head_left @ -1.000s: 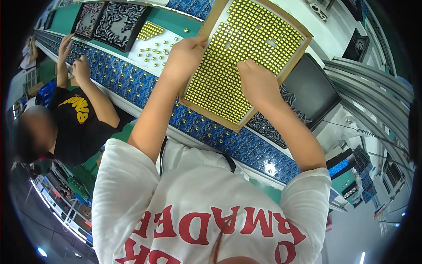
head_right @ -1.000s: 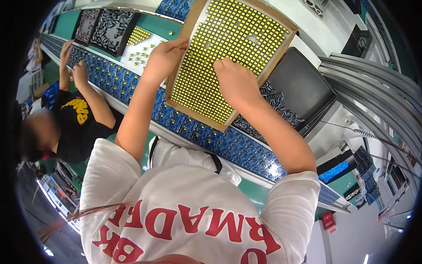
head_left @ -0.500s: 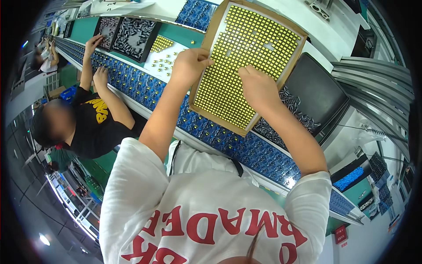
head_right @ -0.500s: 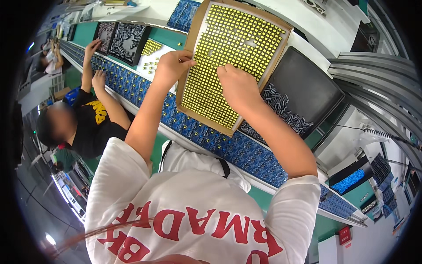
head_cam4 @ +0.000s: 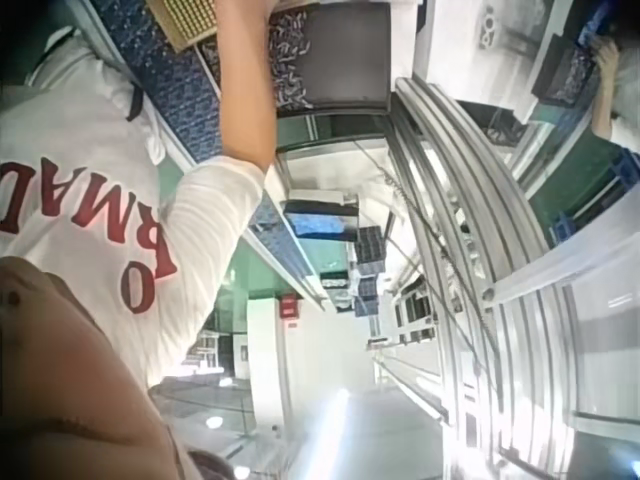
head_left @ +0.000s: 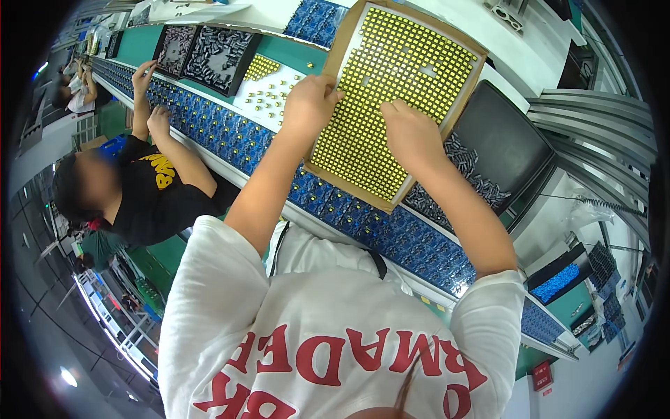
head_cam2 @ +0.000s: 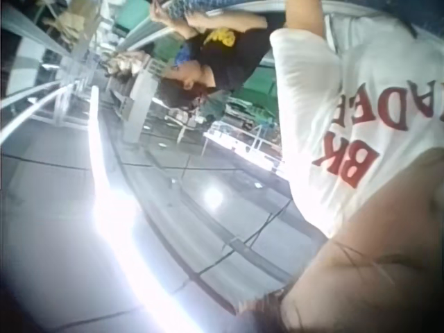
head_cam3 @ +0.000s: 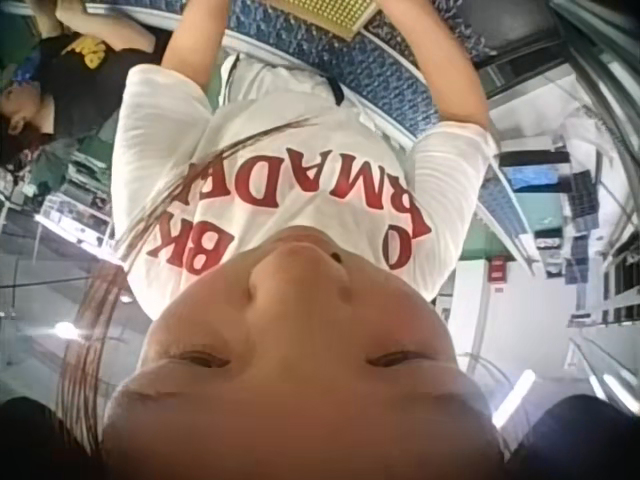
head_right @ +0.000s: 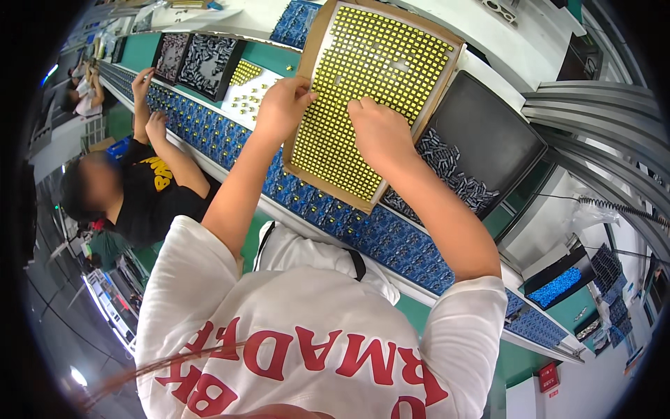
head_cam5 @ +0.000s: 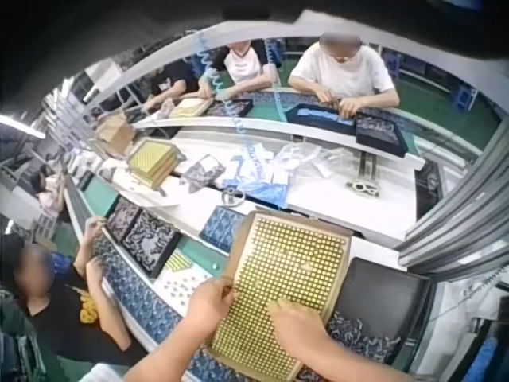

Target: Assembling small electronic components onto a grid and processing circuit boards on a production line.

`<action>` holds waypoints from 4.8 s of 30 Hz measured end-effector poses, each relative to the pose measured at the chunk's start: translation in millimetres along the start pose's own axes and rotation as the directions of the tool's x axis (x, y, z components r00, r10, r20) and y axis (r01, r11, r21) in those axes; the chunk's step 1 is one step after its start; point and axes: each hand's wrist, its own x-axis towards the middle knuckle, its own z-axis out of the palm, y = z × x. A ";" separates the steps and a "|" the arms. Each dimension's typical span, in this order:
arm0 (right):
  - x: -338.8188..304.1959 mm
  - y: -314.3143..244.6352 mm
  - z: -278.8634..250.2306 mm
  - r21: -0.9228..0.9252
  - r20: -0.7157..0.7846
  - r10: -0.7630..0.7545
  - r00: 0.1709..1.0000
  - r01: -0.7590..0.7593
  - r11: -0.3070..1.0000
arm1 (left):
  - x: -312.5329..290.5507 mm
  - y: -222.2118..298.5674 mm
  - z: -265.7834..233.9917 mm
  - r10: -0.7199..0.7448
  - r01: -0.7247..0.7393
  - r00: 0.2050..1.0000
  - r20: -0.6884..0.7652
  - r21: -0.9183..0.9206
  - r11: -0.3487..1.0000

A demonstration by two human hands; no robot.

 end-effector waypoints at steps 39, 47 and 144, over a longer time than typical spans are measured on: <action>-2.3 -2.4 2.8 -0.010 -0.048 0.043 0.998 -0.044 0.999 | -21.7 -128.1 -38.1 -0.406 0.108 0.886 -0.223 -0.752 0.650; -1.4 -2.9 4.0 -0.053 -0.028 0.068 0.997 -0.069 0.996 | -13.0 -145.8 -34.3 -0.306 0.146 0.929 -0.207 -0.555 0.819; -2.9 -3.3 4.8 -0.028 -0.074 0.068 0.995 -0.070 0.997 | 13.9 -13.4 10.7 -0.261 0.311 0.950 0.169 -0.493 0.813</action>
